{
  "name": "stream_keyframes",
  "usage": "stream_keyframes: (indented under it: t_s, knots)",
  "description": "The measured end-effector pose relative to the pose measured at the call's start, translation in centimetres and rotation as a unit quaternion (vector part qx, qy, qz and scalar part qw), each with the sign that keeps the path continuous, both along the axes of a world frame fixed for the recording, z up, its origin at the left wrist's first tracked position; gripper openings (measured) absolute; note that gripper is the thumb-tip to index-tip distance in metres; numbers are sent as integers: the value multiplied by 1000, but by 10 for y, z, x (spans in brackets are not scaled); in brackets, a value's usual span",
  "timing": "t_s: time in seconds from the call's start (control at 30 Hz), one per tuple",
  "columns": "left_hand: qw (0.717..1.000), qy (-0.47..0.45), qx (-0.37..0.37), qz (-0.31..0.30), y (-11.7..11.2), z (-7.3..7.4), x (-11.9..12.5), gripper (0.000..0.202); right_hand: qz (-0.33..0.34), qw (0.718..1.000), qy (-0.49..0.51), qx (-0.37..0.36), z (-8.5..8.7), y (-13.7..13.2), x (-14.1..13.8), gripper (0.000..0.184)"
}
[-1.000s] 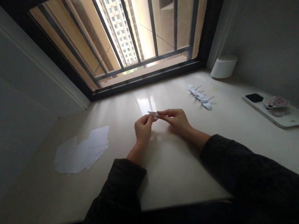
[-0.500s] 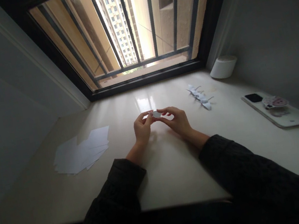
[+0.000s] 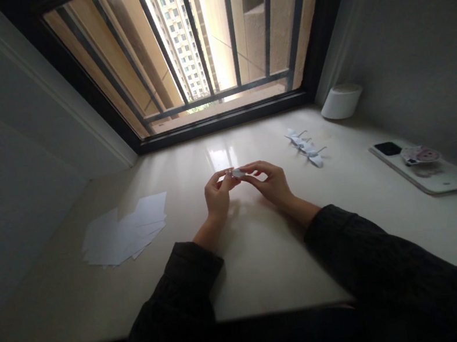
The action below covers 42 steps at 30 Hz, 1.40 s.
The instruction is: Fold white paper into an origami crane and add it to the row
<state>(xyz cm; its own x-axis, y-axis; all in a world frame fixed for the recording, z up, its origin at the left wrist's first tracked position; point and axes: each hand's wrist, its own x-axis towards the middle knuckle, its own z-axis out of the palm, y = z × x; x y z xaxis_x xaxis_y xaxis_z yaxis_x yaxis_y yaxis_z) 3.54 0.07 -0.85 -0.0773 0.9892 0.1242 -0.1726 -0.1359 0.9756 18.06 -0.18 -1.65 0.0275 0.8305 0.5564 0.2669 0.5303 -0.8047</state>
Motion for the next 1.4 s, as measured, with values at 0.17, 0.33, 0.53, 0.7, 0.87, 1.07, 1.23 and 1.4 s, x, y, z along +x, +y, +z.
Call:
stream_keyframes:
  t_s: [0.17,0.33,0.53,0.7,0.87,1.07,1.23,1.4]
  knots:
    - [1000,-6,-1,-12,-1,0,1,39,-18,999,-26,30,2,-1,0,17]
    - [999,3,-12,-34,-3,3,3,38,-53,996,-58,43,3,-1,0,16]
    - [998,36,0,-44,-5,3,2,43,-66,995,-58,55,3,0,1,13]
    - [994,91,51,-26,-3,-1,0,35,-55,997,-50,38,3,1,1,12]
    - [994,98,54,-15,-1,-1,-2,29,-42,997,-59,38,2,3,3,13]
    - [993,108,50,-9,-1,2,-4,25,-37,992,-112,47,0,6,7,13]
    - [989,127,69,-6,-1,2,-5,23,-32,988,-138,53,-1,7,8,13]
    - [974,198,109,37,-10,8,-3,29,-26,991,-126,39,0,4,6,15]
